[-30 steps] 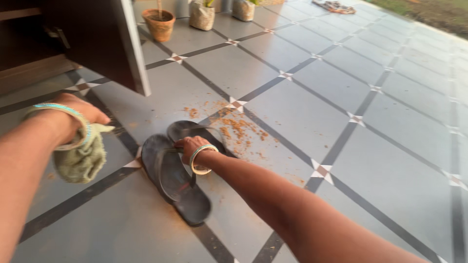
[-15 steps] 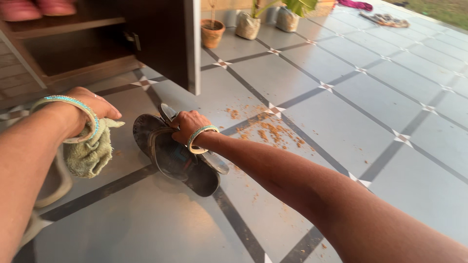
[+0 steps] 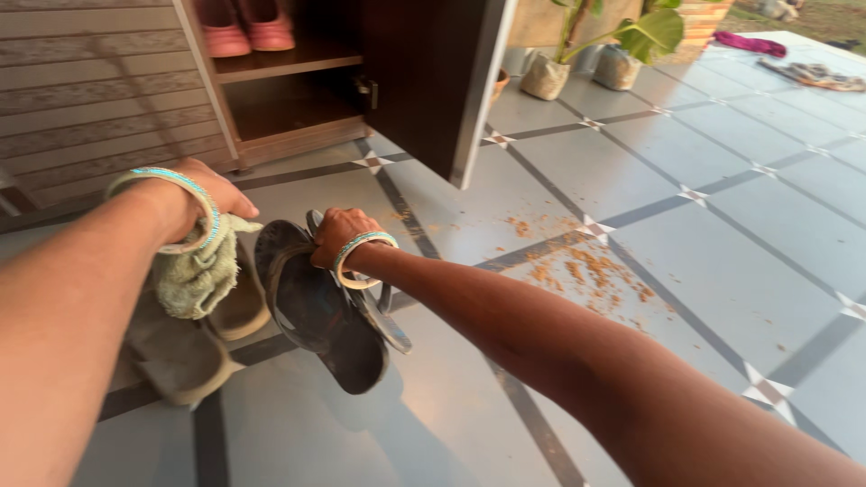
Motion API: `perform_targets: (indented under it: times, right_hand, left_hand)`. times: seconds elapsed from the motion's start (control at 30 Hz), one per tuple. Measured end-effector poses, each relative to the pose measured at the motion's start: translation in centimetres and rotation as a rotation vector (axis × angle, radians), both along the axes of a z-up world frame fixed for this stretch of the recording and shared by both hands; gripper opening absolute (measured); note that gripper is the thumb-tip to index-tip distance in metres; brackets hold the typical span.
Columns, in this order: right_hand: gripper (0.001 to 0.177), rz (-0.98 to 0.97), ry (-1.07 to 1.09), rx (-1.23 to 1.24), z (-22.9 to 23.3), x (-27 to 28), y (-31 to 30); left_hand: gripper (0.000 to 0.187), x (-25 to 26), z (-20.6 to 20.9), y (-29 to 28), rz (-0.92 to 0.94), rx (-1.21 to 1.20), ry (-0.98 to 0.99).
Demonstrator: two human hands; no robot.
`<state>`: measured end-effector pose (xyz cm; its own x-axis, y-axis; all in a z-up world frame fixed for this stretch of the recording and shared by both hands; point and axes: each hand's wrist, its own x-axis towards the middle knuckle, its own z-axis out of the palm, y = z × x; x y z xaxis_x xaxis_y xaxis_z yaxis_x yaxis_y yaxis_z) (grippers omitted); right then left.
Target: The person wipes a pair of grey sneakers and several flip-flops with a cloth. The person places the cleaned sneakers into a shoe cabinet and continues wiping the flip-flops on the floor.
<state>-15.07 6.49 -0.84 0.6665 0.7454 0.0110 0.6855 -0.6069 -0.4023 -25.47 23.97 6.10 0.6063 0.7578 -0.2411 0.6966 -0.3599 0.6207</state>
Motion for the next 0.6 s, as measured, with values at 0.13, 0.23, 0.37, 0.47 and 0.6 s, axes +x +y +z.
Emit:
perform_targets:
  times: [0.13, 0.23, 0.37, 0.47, 0.6]
  right_hand:
    - [0.037, 0.048, 0.053, -0.084, 0.6, -2.0, 1.6]
    - [0.034, 0.081, -0.002, -0.114, 0.8, -3.3, 2.5]
    - [0.031, 0.075, -0.069, -0.146, 1.7, -4.5, 3.8]
    - [0.035, 0.106, -0.114, -0.075, 2.8, -5.5, 4.5]
    - [0.035, 0.044, -0.008, -0.203, 5.1, -7.3, 6.1]
  left_hand:
    - [0.044, -1.8, -1.3, 3.1, 0.022, -0.021, -0.027]
    - [0.044, -2.9, -2.2, 5.1, 0.037, -0.052, -0.075]
    - [0.045, -4.0, -3.3, 6.2, 0.066, -0.04, -0.136]
    - [0.045, -4.7, -3.8, 6.3, 0.097, -0.044, -0.109]
    - [0.045, -6.6, -3.9, 6.1, 0.124, 0.004, -0.026]
